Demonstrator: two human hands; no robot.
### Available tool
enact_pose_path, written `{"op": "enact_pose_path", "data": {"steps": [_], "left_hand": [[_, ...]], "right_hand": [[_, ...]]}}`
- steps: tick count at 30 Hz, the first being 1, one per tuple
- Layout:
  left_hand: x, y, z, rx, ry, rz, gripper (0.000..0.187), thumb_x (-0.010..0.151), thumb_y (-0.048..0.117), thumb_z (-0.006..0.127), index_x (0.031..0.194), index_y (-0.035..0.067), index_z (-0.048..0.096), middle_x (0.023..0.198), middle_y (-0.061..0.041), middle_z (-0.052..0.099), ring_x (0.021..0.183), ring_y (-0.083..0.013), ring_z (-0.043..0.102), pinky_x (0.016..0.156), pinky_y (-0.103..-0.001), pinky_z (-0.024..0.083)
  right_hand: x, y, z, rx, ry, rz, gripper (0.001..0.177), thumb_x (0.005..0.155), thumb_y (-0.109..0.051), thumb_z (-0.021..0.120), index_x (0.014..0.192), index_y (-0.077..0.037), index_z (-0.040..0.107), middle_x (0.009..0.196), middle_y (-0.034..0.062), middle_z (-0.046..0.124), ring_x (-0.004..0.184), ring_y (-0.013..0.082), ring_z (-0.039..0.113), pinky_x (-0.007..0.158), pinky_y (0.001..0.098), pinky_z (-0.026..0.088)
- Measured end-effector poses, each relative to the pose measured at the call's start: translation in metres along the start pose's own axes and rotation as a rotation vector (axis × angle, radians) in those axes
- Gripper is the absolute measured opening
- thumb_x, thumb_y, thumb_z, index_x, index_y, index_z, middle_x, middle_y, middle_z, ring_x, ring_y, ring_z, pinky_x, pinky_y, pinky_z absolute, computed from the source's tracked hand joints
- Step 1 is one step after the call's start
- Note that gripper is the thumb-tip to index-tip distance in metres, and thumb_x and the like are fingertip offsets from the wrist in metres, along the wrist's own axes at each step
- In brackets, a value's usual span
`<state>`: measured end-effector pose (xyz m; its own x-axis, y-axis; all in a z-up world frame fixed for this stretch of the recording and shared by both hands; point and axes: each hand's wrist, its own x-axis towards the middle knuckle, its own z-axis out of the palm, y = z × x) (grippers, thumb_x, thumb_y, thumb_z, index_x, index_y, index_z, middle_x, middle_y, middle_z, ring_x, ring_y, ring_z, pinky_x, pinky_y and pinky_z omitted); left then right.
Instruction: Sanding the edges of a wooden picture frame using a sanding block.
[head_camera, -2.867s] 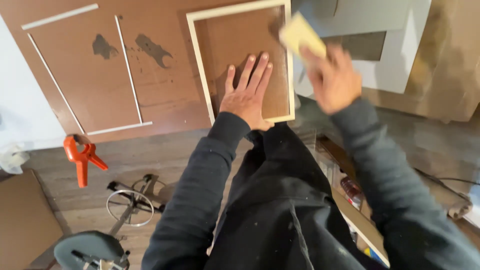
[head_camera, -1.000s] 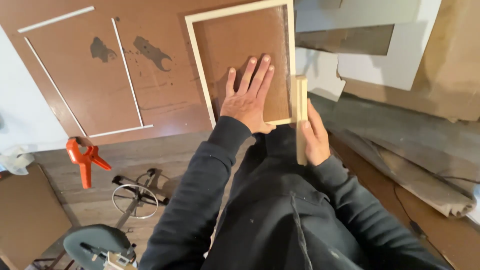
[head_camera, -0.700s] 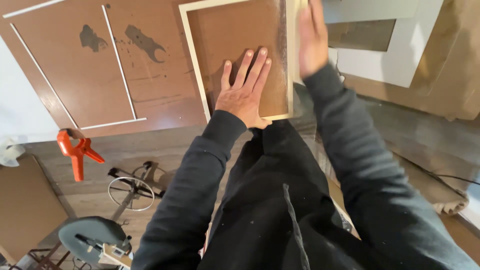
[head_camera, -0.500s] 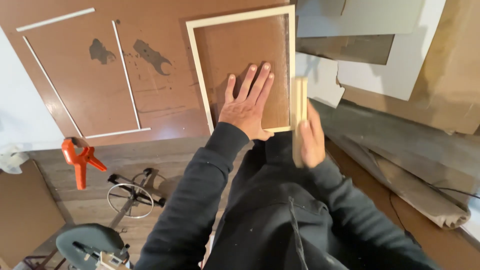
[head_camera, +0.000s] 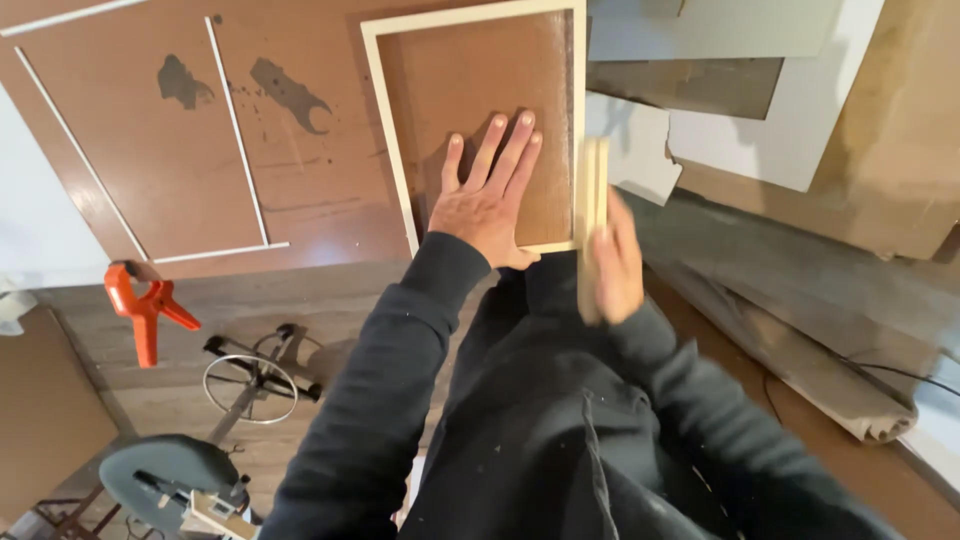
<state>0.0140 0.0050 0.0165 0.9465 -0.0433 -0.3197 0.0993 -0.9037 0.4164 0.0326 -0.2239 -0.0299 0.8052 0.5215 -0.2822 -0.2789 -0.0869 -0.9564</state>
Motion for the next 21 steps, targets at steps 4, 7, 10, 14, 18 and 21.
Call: {"op": "enact_pose_path", "data": {"steps": [4, 7, 10, 14, 18, 21], "left_hand": [[0.009, -0.005, -0.003, 0.023, 0.009, -0.005, 0.144, 0.044, 0.061, 0.092, 0.16, 0.009, 0.026, 0.169, -0.006, 0.015, 0.157, -0.028, 0.012, 0.124, -0.065, 0.015], [0.0, 0.002, 0.001, 0.009, -0.013, -0.005, 0.144, 0.044, 0.061, 0.093, 0.16, 0.009, 0.027, 0.169, -0.006, 0.015, 0.157, -0.0278, 0.013, 0.123, -0.065, 0.015], [0.003, 0.001, -0.006, 0.038, 0.006, -0.01, 0.144, 0.045, 0.062, 0.092, 0.161, 0.008, 0.027, 0.17, -0.006, 0.015, 0.158, -0.0277, 0.013, 0.125, -0.064, 0.016], [0.007, -0.003, -0.006, 0.011, -0.029, -0.023, 0.145, 0.042, 0.061, 0.093, 0.16, 0.009, 0.025, 0.17, -0.006, 0.015, 0.157, -0.0274, 0.013, 0.124, -0.064, 0.015], [0.003, 0.0, -0.001, 0.002, -0.006, 0.005, 0.144, 0.044, 0.061, 0.093, 0.16, 0.009, 0.025, 0.17, -0.007, 0.016, 0.157, -0.0284, 0.013, 0.124, -0.065, 0.016], [0.005, -0.006, -0.001, 0.014, -0.007, -0.007, 0.144, 0.045, 0.06, 0.093, 0.161, 0.009, 0.026, 0.17, -0.007, 0.016, 0.157, -0.0285, 0.013, 0.123, -0.065, 0.016]], "right_hand": [[0.154, -0.015, 0.0, -0.123, 0.034, -0.228, 0.052, 0.116, -0.022, 0.041, 0.162, 0.001, 0.034, 0.168, 0.0142, 0.038, 0.158, 0.0243, 0.035, 0.134, 0.0376, 0.025], [0.182, -0.005, -0.008, -0.15, 0.095, -0.243, 0.046, 0.12, -0.024, 0.044, 0.159, 0.0, 0.043, 0.159, 0.0145, 0.056, 0.142, 0.0206, 0.051, 0.125, 0.0315, 0.038], [0.114, -0.021, 0.009, -0.179, 0.04, -0.338, 0.05, 0.119, -0.025, 0.041, 0.163, -0.002, 0.036, 0.168, 0.0141, 0.043, 0.152, 0.0215, 0.041, 0.129, 0.0312, 0.028], [0.028, 0.01, 0.001, 0.07, 0.006, -0.094, 0.063, 0.113, -0.031, 0.041, 0.162, 0.006, 0.026, 0.17, 0.0187, 0.03, 0.16, 0.0281, 0.026, 0.133, 0.0414, 0.018], [0.143, 0.007, -0.009, 0.031, 0.038, -0.179, 0.058, 0.117, -0.031, 0.042, 0.163, 0.002, 0.031, 0.168, 0.0132, 0.038, 0.155, 0.0219, 0.035, 0.133, 0.0365, 0.025], [0.198, 0.02, -0.017, 0.155, 0.025, -0.181, 0.058, 0.119, -0.033, 0.043, 0.164, 0.002, 0.034, 0.164, 0.0144, 0.042, 0.152, 0.0213, 0.039, 0.132, 0.0352, 0.026]]}}
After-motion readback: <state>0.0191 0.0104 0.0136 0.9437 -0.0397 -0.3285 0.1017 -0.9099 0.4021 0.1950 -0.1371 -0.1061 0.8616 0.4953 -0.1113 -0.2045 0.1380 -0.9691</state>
